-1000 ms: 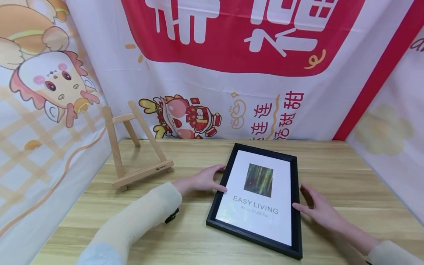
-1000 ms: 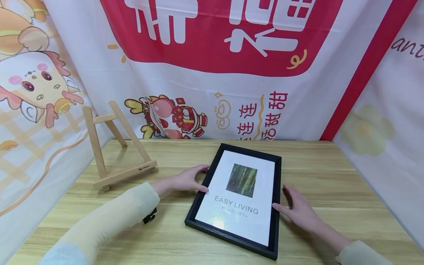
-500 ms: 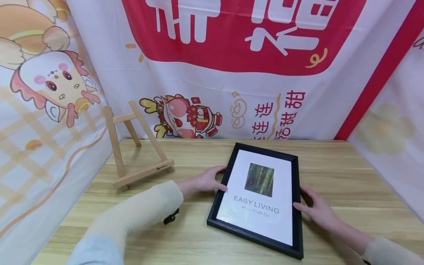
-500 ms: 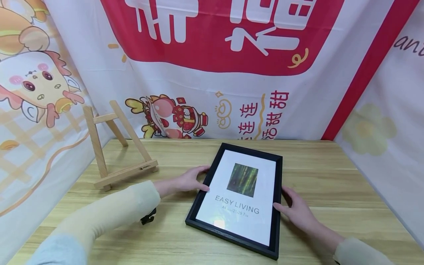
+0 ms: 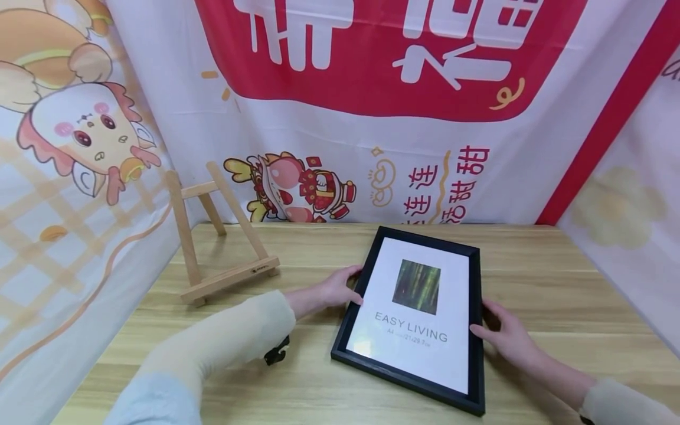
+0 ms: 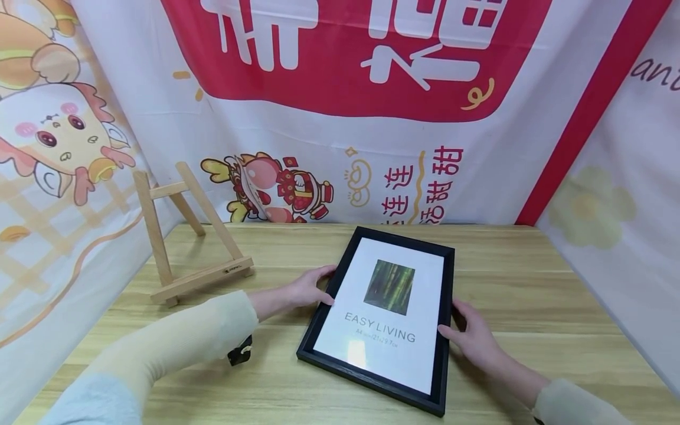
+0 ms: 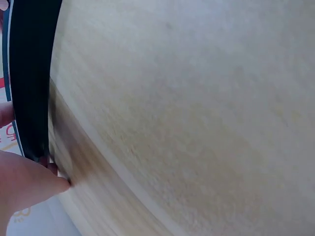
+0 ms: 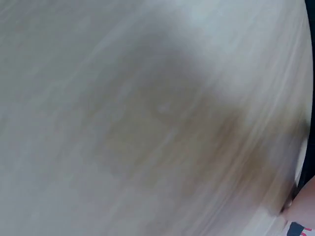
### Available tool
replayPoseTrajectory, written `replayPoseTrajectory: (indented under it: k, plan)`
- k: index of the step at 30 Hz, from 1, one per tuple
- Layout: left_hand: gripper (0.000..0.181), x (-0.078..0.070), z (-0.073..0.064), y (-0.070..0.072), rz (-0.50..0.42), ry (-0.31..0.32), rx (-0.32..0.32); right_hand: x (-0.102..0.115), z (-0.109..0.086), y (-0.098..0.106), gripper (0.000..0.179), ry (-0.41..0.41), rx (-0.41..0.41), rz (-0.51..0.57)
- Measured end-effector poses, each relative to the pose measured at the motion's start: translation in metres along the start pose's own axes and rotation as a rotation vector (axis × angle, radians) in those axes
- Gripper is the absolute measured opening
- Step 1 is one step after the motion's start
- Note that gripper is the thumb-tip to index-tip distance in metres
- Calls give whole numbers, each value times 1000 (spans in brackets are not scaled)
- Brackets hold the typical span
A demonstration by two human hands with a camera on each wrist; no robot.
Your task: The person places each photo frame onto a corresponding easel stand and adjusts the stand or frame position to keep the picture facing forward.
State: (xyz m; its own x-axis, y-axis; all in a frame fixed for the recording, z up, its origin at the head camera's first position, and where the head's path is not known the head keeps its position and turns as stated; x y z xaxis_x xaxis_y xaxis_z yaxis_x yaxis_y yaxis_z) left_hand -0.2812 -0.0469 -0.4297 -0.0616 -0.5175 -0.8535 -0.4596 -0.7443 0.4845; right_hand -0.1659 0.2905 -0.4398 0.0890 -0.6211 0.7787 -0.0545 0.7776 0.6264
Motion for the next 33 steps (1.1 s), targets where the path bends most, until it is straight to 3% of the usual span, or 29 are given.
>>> replayPoseTrajectory:
  k: [7,12,17,24,27,33]
  plan:
    - [91,-1,-4,5,-135,-35,46,4,0,2,73,-61,-30,126]
    - [95,-1,-8,11,-221,32,78,10,2,5,77,-115,-32,216]
    - [95,-1,-13,19,-261,34,72,19,4,3,76,-112,-23,329]
    - [95,-1,-22,34,-306,-43,70,31,10,4,77,-109,-8,333]
    - [96,-1,-27,41,-319,-87,61,36,15,5,78,-87,-8,288]
    - [97,0,-40,54,-291,-200,-20,47,29,2,78,-37,-33,243]
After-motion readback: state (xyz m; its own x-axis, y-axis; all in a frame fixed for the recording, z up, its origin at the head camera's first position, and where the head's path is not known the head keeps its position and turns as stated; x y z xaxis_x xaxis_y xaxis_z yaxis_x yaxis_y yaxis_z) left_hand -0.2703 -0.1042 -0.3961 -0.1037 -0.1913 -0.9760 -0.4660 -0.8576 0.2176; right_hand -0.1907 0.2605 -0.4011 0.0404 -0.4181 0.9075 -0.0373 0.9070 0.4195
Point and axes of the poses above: each hand's wrist, its own z-axis towards the middle knuckle, its own y-axis out of the back of the hand, x = y × z, the point moved 1 cm from there along z, towards the middle knuckle
